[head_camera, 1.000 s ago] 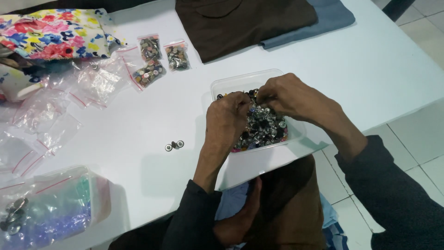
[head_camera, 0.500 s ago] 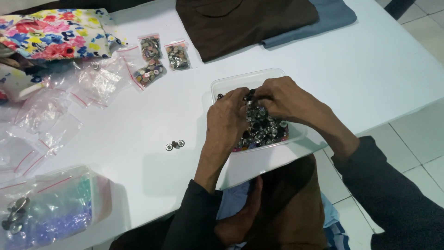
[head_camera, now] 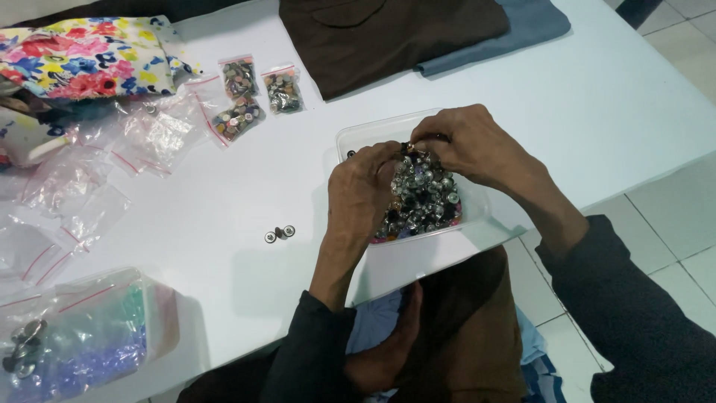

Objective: Sorting small black buttons from a container and placing them into small plastic bags

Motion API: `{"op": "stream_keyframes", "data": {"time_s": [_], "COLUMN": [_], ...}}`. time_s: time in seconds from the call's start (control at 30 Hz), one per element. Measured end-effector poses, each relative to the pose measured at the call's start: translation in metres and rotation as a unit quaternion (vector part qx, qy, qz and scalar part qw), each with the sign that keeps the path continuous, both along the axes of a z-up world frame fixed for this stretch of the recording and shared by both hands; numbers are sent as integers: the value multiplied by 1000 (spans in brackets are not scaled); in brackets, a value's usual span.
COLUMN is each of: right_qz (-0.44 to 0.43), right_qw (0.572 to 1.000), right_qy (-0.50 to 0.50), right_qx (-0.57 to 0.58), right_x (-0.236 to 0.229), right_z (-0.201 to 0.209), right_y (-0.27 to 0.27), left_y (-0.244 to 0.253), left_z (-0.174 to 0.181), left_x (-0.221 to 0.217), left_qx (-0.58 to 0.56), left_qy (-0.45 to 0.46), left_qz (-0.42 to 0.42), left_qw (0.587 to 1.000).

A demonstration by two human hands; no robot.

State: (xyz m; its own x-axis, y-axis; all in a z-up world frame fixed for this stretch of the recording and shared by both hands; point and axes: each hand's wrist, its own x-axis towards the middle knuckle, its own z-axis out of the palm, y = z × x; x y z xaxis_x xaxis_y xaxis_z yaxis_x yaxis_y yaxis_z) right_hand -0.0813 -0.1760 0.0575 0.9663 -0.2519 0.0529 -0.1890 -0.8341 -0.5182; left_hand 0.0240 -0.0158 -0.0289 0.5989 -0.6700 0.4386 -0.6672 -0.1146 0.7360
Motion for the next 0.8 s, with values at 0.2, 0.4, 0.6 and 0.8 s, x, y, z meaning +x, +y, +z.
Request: {"op": "stream_keyframes", "data": {"time_s": [0.2, 0.4, 0.6, 0.8], "right_qz": [27, 57, 15, 37], "right_qw": [949, 987, 988, 971], "right_qy": [122, 120, 49, 117], "right_qx": [-291, -86, -147, -203], "right_x": [15, 27, 13, 9], "right_z": [-59, -36, 6, 1], "right_y": [-9, 3, 1, 15], "left_y": [1, 4, 4, 2], "left_z": [-2, -1, -1, -2], "left_x": [0, 1, 0, 1], "left_qx": [-14, -42, -59, -54], "left_qy": [-63, -46, -27, -31], "left_qz": [-9, -21, -26, -22], "left_qw": [998, 998, 998, 998]}}
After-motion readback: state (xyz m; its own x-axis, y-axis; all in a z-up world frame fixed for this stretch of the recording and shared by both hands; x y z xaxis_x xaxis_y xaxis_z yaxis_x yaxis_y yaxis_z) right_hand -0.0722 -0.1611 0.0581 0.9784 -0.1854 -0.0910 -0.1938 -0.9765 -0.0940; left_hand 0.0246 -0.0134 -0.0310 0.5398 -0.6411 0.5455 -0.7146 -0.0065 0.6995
